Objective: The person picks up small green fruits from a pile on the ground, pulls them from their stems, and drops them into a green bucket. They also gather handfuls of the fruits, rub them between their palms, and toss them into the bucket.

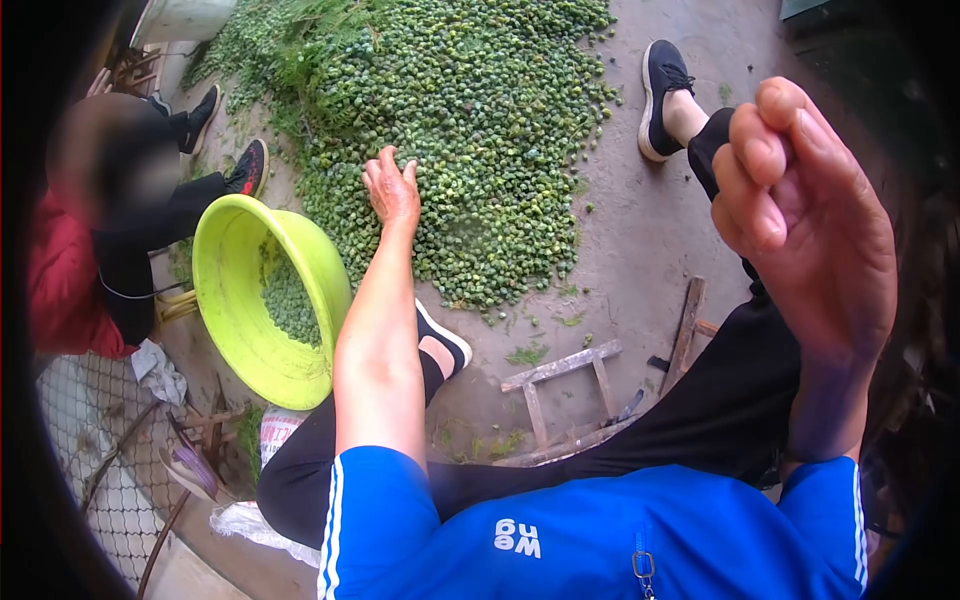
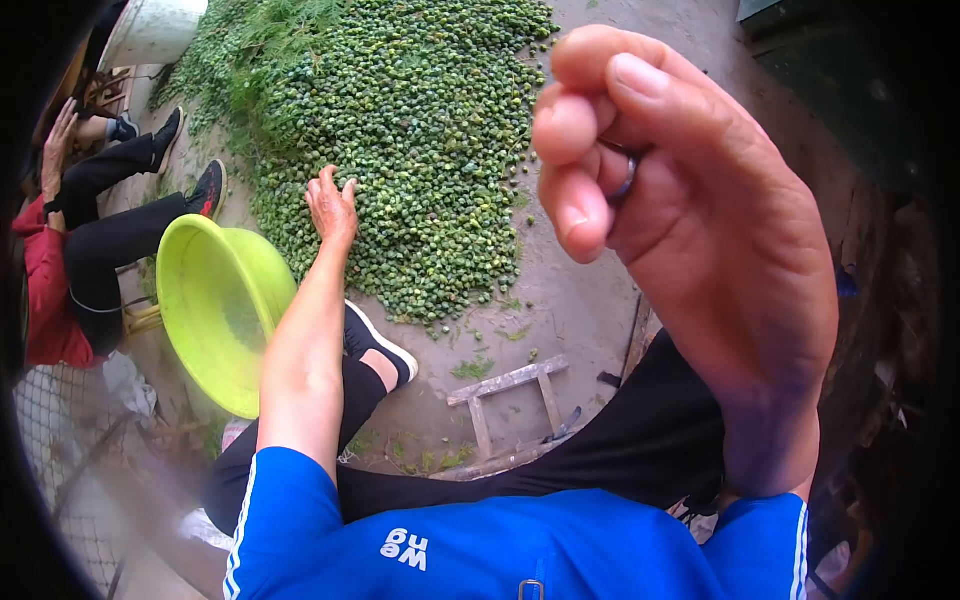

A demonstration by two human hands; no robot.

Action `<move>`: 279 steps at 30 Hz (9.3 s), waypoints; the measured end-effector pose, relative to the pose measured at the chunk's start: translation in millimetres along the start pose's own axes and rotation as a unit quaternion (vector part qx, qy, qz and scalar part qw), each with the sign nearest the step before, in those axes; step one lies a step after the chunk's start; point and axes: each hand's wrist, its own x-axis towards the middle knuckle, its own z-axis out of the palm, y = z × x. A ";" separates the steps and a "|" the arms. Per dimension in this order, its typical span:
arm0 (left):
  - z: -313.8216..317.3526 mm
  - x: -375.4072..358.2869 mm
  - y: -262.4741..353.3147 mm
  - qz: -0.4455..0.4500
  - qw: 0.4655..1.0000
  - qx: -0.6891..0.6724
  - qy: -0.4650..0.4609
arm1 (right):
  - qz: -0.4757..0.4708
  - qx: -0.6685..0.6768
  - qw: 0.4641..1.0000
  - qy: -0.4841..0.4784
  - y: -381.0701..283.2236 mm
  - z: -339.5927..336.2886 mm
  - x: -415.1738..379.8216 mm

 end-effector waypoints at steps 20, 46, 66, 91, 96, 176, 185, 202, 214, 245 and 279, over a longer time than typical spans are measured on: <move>-214.0 -66.2 157.8 -0.169 0.388 -0.905 -0.042 | 0.128 0.156 0.979 0.031 135.4 29.4 24.6; -304.2 -64.7 211.1 -0.089 0.371 -0.924 0.036 | 0.126 0.459 0.874 -0.097 91.2 67.3 8.9; -275.0 -104.8 196.0 -0.114 0.504 -0.855 -0.039 | 0.171 0.226 0.940 -0.191 79.3 56.1 18.3; -270.5 -104.2 198.5 -0.172 0.339 -0.925 -0.019 | 0.112 0.282 0.945 -0.121 79.6 38.8 28.9; -289.5 -108.2 205.3 -0.119 0.527 -0.841 -0.022 | 0.119 0.203 0.964 -0.122 76.9 44.3 21.2; -322.9 -72.3 239.1 0.066 0.852 -0.497 0.154 | 0.137 0.431 0.883 -0.127 88.1 67.1 23.4; -305.4 -71.0 386.4 0.339 0.875 -0.345 0.026 | 0.103 0.530 0.822 -0.184 120.9 60.9 53.5; -302.6 -119.0 241.3 0.096 0.889 -0.436 0.100 | 0.079 0.364 0.902 -0.218 61.9 54.8 4.6; -293.5 -109.2 222.5 0.065 0.909 -0.408 0.058 | 0.108 0.316 0.914 -0.232 80.9 57.2 14.4; -291.7 -101.3 210.9 0.154 0.939 -0.301 0.057 | 0.130 0.323 0.914 -0.209 97.2 59.3 18.6; -327.7 -91.7 182.4 -0.077 0.206 -0.956 -0.192 | 0.155 0.397 0.881 -0.205 90.8 77.7 13.7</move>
